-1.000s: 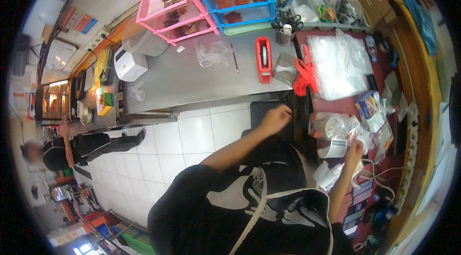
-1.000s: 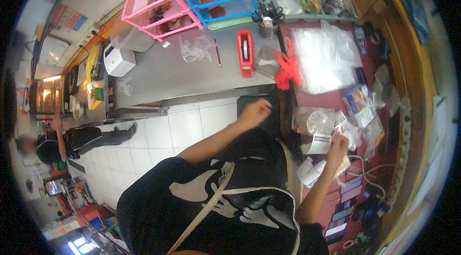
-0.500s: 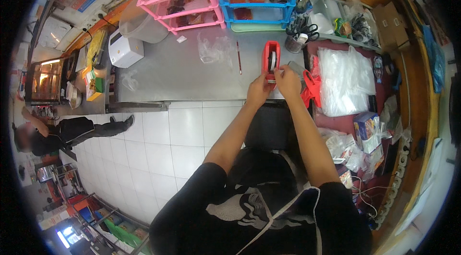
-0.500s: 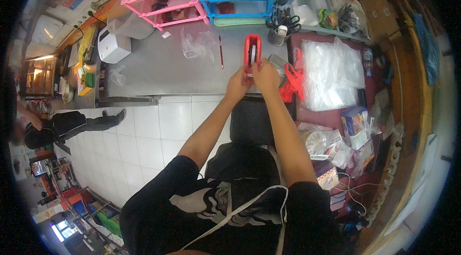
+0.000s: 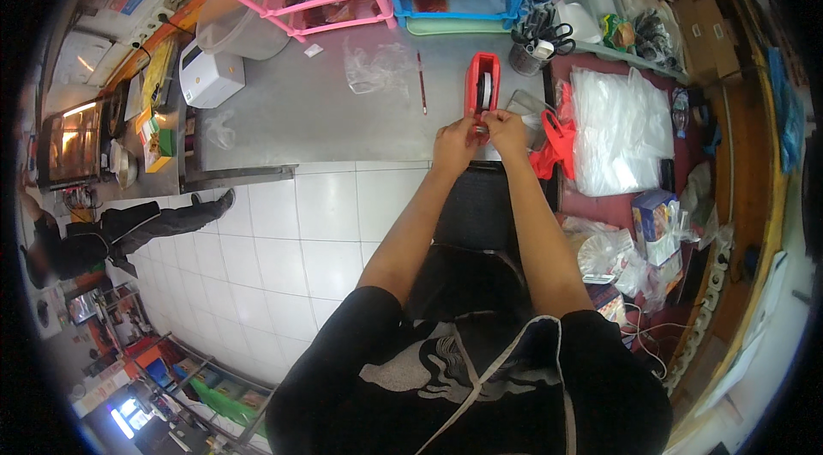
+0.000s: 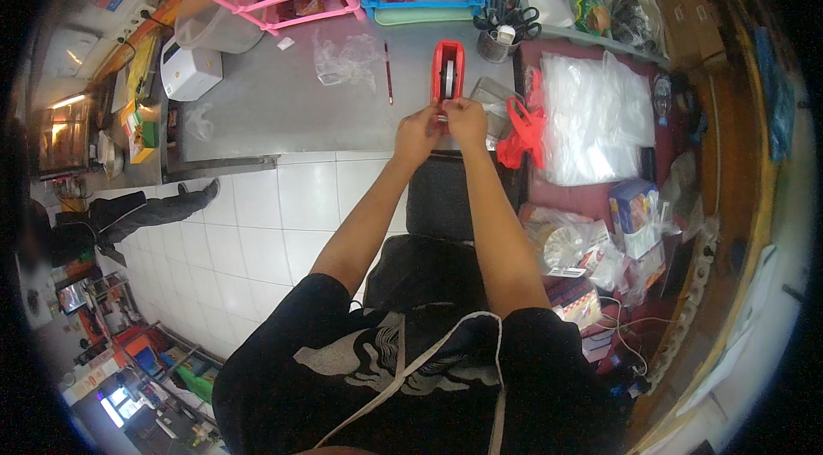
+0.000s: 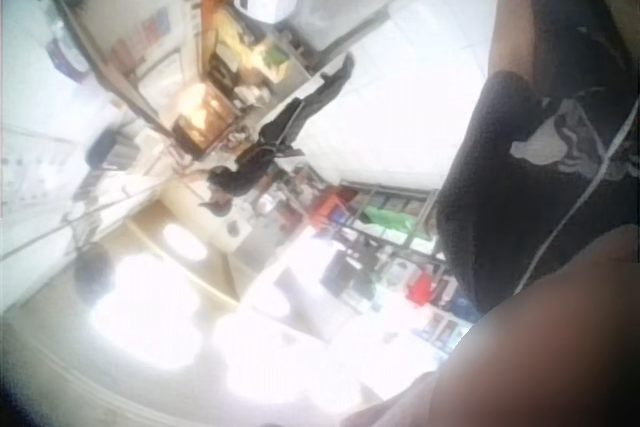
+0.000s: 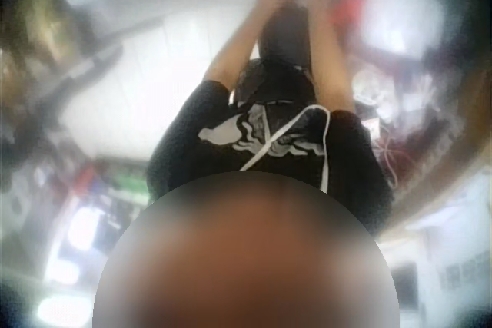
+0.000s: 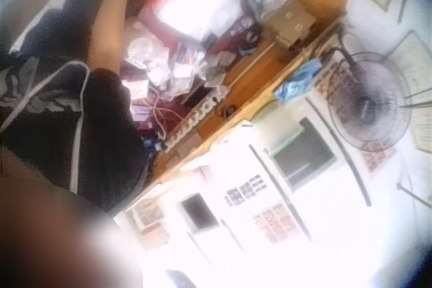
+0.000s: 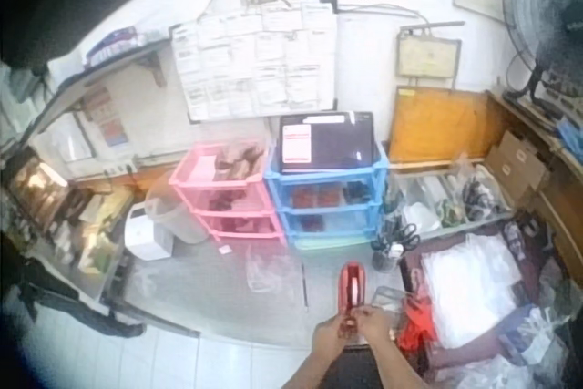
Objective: The person cuts a piece of fried chicken with a knife, places it into a plastic bag, and seals the bag. They then handle a small box and place it into another plastic bag, sealing it as well. The person also handles a receipt and a small container of sauce.
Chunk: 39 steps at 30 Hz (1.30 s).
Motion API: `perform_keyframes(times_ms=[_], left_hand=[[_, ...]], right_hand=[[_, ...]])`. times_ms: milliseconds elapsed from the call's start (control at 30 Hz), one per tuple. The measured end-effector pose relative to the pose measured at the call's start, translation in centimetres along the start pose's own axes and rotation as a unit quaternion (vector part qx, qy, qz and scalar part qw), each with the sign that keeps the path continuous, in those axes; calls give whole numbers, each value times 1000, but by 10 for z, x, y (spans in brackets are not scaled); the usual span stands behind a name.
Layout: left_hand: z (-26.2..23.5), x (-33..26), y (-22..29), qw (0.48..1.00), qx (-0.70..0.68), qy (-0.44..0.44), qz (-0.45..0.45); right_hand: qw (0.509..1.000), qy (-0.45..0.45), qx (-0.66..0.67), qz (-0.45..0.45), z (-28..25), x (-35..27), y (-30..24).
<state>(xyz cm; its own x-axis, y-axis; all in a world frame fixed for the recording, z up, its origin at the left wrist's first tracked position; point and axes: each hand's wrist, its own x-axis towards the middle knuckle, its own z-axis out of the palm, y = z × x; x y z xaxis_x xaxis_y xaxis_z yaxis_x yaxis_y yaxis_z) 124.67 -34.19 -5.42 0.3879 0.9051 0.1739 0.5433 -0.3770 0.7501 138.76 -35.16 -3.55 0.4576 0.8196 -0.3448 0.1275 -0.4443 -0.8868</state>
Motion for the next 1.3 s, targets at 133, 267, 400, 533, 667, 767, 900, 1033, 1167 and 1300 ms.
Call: perform_keyframes(times_ms=[133,267,400,533,667,767,900,1033,1167,1300], left_hand=[[-1,3,1,999,-5,-25,-38],[-3,4,2,1000,-13,-18,-5],[0,1,-2,997,-55,-49,-37],[4,0,-14,984,-139,-75,-82],[7,19,-32,985,-51,-121,-109],[15,32,-37,935,-285,-119,-175],[20,48,-41,925,-224,-120,-283],[24,61,-41,914,-202,-117,-332],[19,50,-28,922,-201,-85,-321],[12,12,-4,979,-101,-7,-179]], right_hand=[[1000,7,21,9,3,-1,10],[1000,11,21,-9,2,0,18],[994,35,-84,-68,-2,-2,11],[976,35,-205,-61,-12,-26,-8],[988,49,-119,-89,-30,-99,-12],[983,-62,-165,-48,-50,-170,1],[974,-115,-178,-80,-82,-260,25],[990,-95,-106,-9,-120,-328,38],[998,24,-36,53,-163,-377,31],[985,161,47,38,-194,-427,27]])
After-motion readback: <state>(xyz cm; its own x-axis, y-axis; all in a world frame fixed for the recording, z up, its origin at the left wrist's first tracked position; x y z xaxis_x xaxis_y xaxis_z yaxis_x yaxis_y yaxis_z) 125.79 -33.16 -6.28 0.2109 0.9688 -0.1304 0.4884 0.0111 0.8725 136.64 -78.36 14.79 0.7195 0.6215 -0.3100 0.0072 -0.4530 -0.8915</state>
